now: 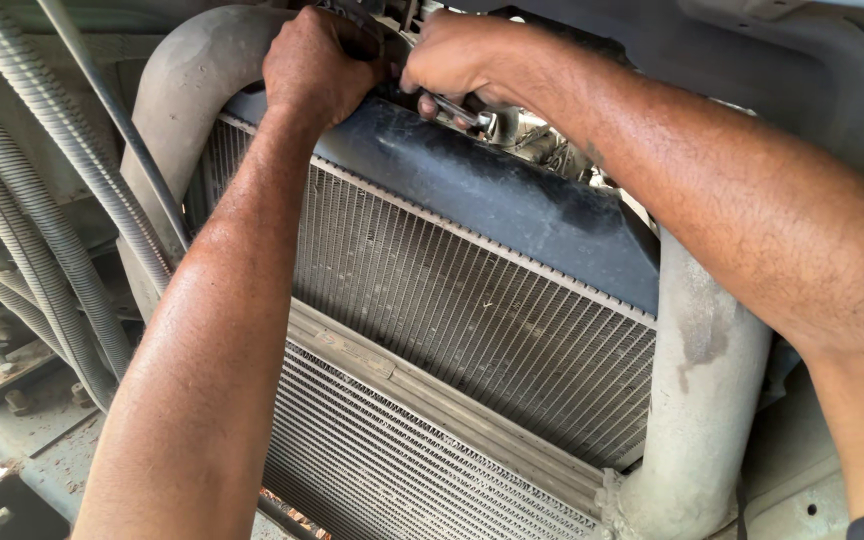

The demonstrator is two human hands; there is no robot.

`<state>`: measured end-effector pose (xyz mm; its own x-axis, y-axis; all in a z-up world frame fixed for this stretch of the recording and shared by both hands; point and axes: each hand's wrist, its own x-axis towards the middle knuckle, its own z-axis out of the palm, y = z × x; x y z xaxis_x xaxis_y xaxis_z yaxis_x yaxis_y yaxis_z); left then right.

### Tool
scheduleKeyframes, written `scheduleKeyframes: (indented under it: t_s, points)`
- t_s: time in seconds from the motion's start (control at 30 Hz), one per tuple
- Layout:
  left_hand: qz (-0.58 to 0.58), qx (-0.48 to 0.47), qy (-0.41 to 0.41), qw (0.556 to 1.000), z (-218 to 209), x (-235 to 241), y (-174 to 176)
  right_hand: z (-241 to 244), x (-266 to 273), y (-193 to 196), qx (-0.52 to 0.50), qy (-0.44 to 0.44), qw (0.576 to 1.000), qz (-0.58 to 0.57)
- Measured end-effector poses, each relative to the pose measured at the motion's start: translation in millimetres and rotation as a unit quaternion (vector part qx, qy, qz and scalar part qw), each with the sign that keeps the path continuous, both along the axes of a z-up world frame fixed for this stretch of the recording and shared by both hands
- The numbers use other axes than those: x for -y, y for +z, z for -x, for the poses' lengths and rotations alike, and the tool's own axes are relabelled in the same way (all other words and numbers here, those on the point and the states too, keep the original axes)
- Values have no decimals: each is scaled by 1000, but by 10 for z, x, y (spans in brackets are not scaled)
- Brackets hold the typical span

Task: The person uses a wrench to tighten bolts on a component located above the radiator in a vehicle's engine bay. Another person is visible nearby, also working on the engine.

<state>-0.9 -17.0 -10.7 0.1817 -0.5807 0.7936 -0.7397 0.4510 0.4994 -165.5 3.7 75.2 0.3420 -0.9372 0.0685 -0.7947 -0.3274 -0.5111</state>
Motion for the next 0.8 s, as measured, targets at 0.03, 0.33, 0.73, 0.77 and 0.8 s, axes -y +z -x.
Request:
scheduleKeyframes:
  t_s: [0.03, 0.33, 0.73, 0.77, 0.8]
  points:
    - [4, -2, -3, 1000, -6, -4, -1, -1, 20, 1, 10, -5, 1000, -18]
    - [20, -10, -11, 1000, -3, -7, -13, -8, 130, -22, -265, 47, 945, 186]
    - [-13, -18, 11, 1000, 23, -25, 16, -30, -105, 36, -232, 33, 969, 79]
    - [-14, -18, 10, 1000, 19, -24, 19, -13, -84, 43, -219, 27, 973, 68]
    - [-14, -19, 8, 1000, 16, -24, 18, 5, -59, 53, -205, 22, 977, 57]
